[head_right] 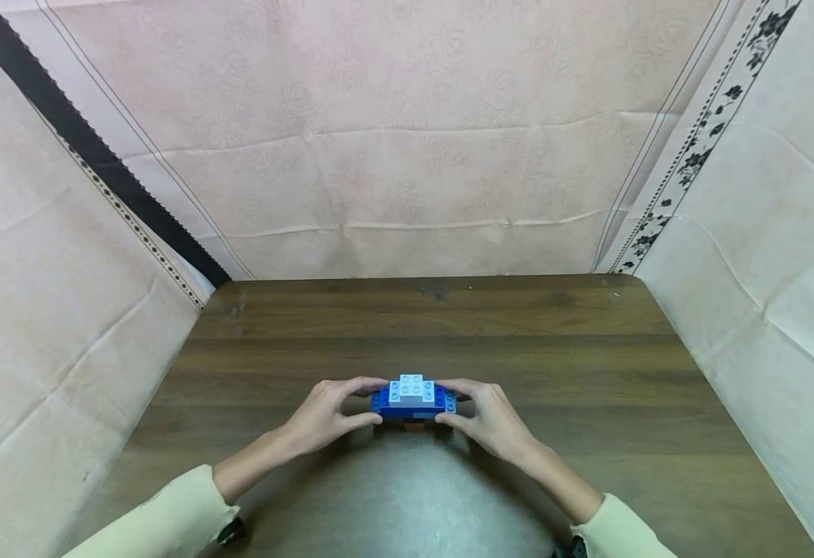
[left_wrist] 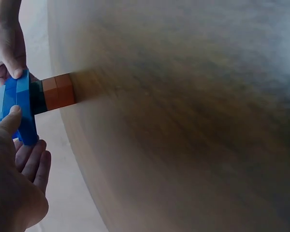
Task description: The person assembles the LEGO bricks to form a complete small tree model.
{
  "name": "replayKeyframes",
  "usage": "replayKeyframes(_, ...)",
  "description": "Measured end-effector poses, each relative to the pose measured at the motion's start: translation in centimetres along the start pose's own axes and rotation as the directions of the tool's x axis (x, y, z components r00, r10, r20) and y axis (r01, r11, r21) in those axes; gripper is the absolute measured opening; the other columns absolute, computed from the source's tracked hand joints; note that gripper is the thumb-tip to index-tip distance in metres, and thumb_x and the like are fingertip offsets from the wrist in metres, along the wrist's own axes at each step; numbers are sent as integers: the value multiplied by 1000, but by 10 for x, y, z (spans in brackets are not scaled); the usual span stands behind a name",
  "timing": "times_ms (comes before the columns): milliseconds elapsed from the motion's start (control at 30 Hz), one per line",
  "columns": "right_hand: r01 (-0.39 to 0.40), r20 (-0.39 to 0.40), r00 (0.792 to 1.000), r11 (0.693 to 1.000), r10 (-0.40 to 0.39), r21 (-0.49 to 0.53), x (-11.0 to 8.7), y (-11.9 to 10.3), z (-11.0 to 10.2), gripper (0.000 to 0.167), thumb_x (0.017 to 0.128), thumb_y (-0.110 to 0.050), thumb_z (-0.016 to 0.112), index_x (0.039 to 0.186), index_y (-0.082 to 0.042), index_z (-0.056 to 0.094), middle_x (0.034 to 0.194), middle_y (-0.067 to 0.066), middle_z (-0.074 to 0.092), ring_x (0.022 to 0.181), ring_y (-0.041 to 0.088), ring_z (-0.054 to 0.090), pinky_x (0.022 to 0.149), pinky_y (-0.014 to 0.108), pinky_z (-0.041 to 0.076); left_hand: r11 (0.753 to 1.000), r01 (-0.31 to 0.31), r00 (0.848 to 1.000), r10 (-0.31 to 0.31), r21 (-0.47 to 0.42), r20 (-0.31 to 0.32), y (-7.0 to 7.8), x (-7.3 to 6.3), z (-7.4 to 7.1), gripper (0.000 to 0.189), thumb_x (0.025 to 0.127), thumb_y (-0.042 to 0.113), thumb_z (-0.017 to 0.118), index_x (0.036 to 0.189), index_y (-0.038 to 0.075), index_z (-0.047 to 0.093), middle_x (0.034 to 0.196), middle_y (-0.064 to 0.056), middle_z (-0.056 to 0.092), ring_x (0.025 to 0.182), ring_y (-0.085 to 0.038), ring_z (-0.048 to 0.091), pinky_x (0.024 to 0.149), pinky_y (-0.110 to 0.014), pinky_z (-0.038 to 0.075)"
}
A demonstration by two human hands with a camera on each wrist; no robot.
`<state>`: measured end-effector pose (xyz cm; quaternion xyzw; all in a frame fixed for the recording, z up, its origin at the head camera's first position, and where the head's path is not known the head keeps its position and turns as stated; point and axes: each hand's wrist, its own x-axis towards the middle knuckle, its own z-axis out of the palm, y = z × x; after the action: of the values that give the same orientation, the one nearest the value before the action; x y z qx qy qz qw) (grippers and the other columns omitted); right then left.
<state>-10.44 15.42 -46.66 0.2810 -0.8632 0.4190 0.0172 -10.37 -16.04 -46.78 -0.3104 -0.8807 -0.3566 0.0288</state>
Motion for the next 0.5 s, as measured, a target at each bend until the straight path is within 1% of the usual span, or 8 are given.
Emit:
replayKeyframes(133,-13,0,1000,1000,13,-12,-6,6,-2,46,90,-12,88,133,-7,73,124,8,76,103,24,76,88,48,62,1000,-3,1000,3,20,-13,-3,-5,1,51,93,27,86,140,19,69,129,2,75,113,-17,73,94,-43,60)
replayKeyframes(233,-14,-7,1000,1000,14,-10,-8,10,-3,45,89,-10,88,132,-7,74,124,9,77,101,26,76,88,48,62,1000,6,1000,-6,21,-16,-4,-7,2,51,93,26,86,141,18,70,126,1,76,112,-18,74,92,-43,61)
replayKeyframes(367,-20,-9,1000,1000,21,6,-12,14,-4,44,89,-9,88,131,-6,74,123,10,77,100,27,77,87,48,62,1000,22,999,-21,18,-24,-4,-10,3,50,94,26,85,141,17,70,124,0,77,110,-18,75,91,-43,62)
replayKeyframes(500,-30,0,1000,999,30,22,-14,15,-5,44,90,-9,87,132,-5,73,122,12,77,100,27,77,88,48,62,1000,13,999,-12,24,-44,-5,-12,6,50,94,23,84,142,17,69,126,-2,76,109,-18,75,91,-42,62)
